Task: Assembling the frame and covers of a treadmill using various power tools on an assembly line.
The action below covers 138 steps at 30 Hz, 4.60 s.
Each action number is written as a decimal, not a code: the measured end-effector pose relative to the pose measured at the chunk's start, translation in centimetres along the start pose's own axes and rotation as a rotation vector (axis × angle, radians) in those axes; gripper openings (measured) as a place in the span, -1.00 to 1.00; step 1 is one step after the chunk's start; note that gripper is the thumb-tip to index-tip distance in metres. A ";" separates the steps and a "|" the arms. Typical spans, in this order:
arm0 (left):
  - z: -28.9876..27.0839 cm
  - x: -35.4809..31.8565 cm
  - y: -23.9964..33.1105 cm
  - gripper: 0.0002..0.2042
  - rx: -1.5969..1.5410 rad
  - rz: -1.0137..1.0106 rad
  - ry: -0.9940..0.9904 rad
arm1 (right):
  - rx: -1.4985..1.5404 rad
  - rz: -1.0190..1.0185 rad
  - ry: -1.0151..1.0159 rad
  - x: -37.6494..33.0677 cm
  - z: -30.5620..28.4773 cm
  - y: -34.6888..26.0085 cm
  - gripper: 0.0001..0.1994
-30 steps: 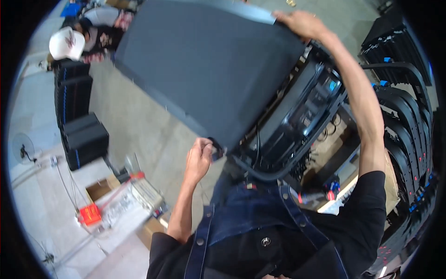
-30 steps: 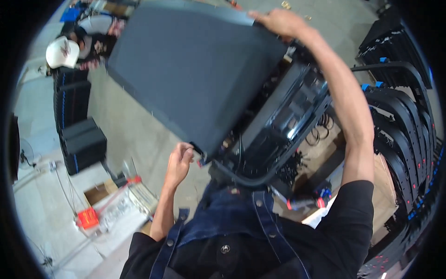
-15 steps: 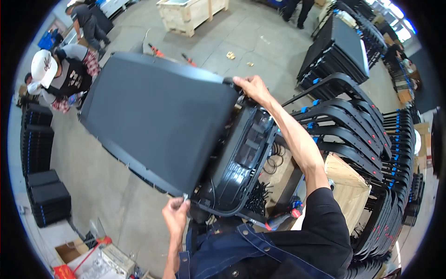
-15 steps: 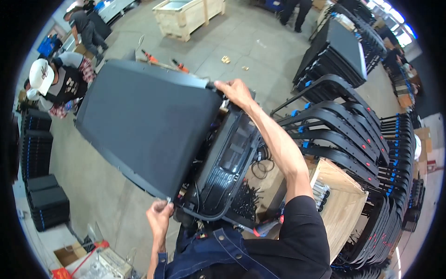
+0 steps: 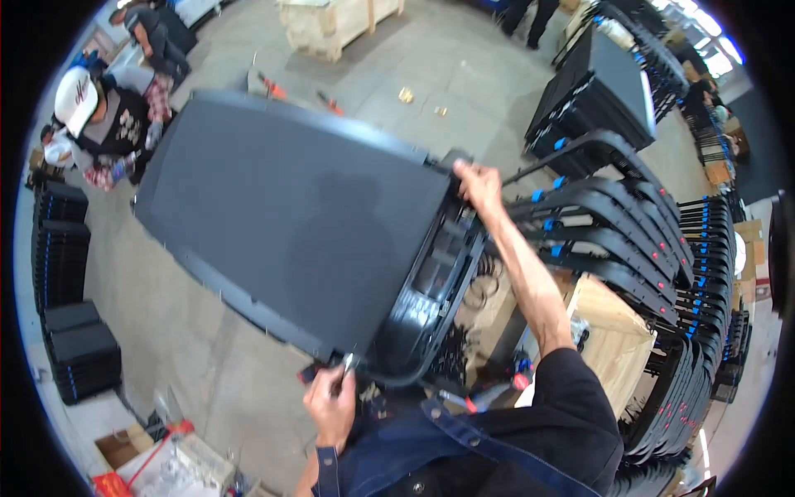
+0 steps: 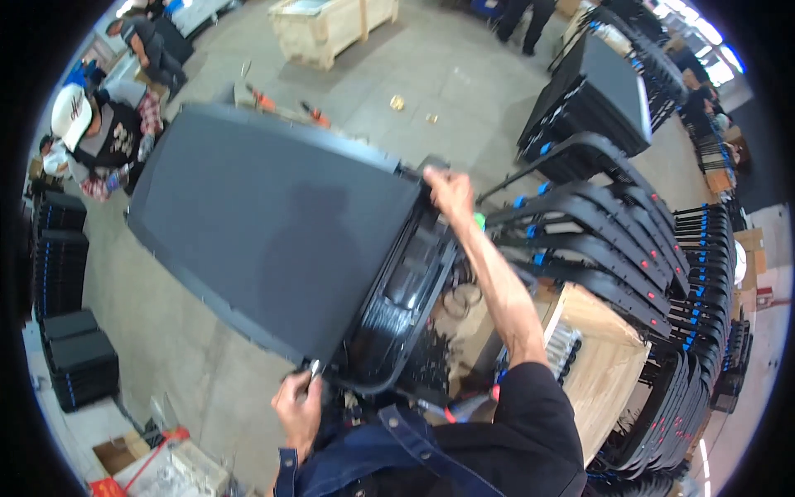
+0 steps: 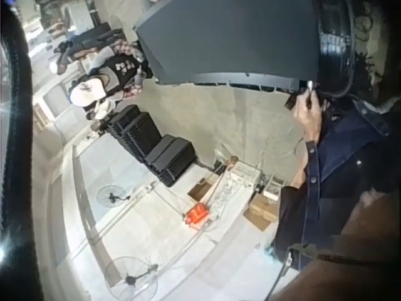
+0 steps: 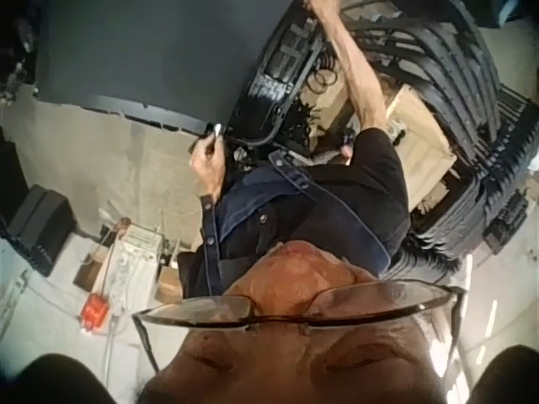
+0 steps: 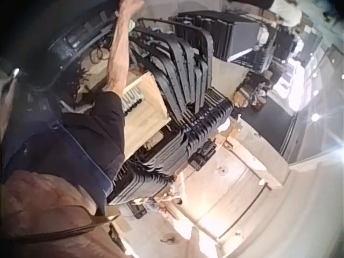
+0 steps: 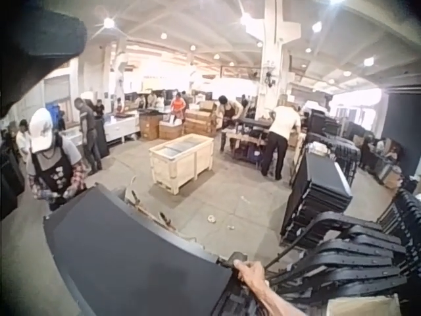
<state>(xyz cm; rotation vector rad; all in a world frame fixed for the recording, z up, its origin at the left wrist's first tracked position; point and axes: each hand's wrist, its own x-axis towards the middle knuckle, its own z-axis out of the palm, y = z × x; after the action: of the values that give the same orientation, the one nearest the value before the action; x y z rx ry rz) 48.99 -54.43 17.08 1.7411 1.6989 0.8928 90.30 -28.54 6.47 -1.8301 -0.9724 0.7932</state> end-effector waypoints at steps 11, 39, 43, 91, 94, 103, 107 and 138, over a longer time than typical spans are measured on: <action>4.1 0.8 -1.9 -0.63 -0.073 -0.229 -0.143 | 0.137 0.017 -0.101 0.3 -1.9 -0.9 -0.64; -1.2 5.8 -5.5 -0.85 0.093 0.277 -0.623 | 0.393 0.473 0.585 -38.3 -2.6 14.0 -0.77; -1.4 10.8 -4.3 -0.76 0.136 0.776 -0.787 | 0.789 0.535 0.459 -43.8 -1.3 5.0 -0.62; 13.7 14.6 4.1 -0.81 0.886 1.531 -2.123 | -0.357 0.738 0.981 -46.3 -6.0 18.0 -0.35; 13.7 14.5 3.9 -0.80 0.931 1.487 -2.135 | -0.376 0.721 0.949 -45.3 -6.5 18.8 -0.48; 12.2 14.7 4.7 -0.82 1.039 1.414 -2.138 | 0.602 0.485 0.607 -58.3 -1.9 4.0 -0.58; 12.3 14.5 4.7 -0.82 1.073 1.411 -2.137 | 0.799 0.609 0.344 -59.2 1.0 3.8 -0.55; 12.3 14.6 5.2 -0.56 1.042 1.302 -2.127 | 0.707 0.733 -0.093 -52.7 -3.6 5.0 -0.63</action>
<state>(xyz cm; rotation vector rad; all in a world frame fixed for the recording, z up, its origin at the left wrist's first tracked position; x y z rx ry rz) 61.54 -39.32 14.56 2.2889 -0.7220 -1.5397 69.13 -77.04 9.86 -1.4865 0.0124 1.4480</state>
